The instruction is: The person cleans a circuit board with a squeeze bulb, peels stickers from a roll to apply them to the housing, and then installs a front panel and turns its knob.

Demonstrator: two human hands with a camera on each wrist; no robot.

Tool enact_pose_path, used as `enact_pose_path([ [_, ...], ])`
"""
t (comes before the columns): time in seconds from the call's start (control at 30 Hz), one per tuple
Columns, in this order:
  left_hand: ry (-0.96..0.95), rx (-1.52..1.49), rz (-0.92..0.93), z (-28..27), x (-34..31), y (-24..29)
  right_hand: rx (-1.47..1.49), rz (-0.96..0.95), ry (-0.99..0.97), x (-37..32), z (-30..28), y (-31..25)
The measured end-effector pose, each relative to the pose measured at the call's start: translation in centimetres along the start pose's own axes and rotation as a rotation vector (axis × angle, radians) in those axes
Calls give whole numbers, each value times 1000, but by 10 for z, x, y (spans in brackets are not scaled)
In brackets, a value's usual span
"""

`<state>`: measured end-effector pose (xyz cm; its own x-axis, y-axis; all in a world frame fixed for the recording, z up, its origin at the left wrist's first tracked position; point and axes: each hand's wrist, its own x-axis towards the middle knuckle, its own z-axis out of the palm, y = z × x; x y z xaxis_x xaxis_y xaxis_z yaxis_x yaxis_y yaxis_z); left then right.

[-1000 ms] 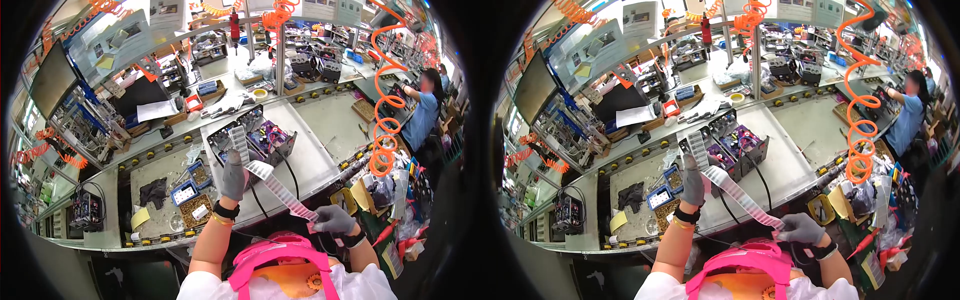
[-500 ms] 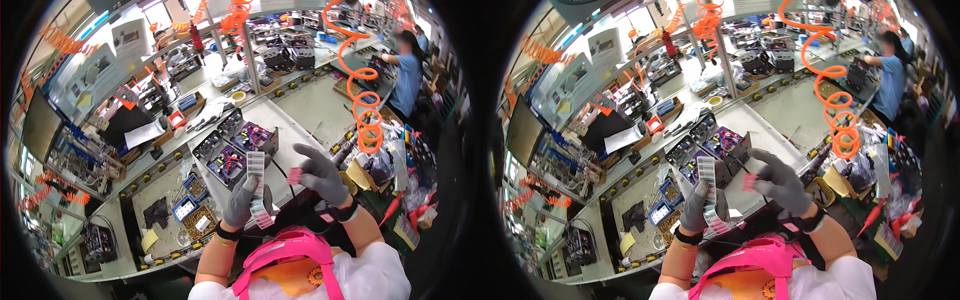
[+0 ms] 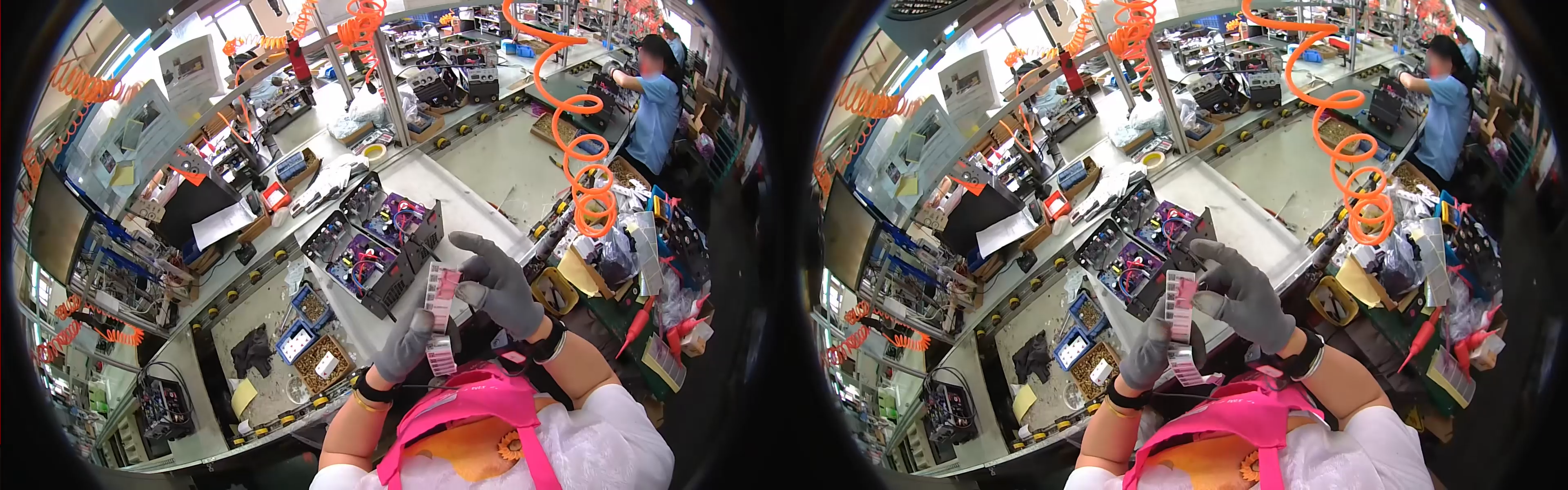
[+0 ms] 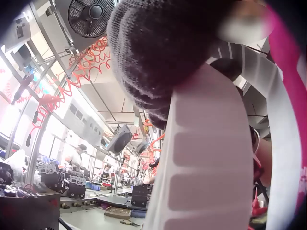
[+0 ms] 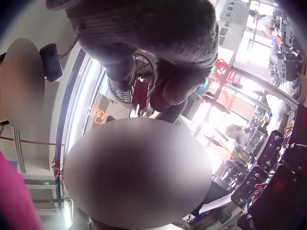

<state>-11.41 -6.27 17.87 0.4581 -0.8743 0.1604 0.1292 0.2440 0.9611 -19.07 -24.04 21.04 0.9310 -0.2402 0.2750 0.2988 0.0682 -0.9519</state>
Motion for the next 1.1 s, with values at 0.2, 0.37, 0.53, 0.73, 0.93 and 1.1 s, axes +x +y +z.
enact_pose_path([
  [0.2, -208, -228, -355, 8, 13, 8, -15, 48, -36, 8, -9, 9],
  [0.37, -97, -553, 50, 0, 41, 17, 407, 348, -369, -10, -3, 39],
  [0.53, 319, -739, 177, -37, 66, 54, 348, 577, -759, -49, -47, 106],
  [0.73, 268, -668, 391, -118, 64, 76, 294, 708, -685, -80, -109, 99],
  [0.93, 370, -534, 523, -150, 48, 79, -310, 702, -697, -121, -164, 122],
  [1.1, 548, -44, 480, -116, 52, 51, -260, 807, -672, -105, -143, 96],
])
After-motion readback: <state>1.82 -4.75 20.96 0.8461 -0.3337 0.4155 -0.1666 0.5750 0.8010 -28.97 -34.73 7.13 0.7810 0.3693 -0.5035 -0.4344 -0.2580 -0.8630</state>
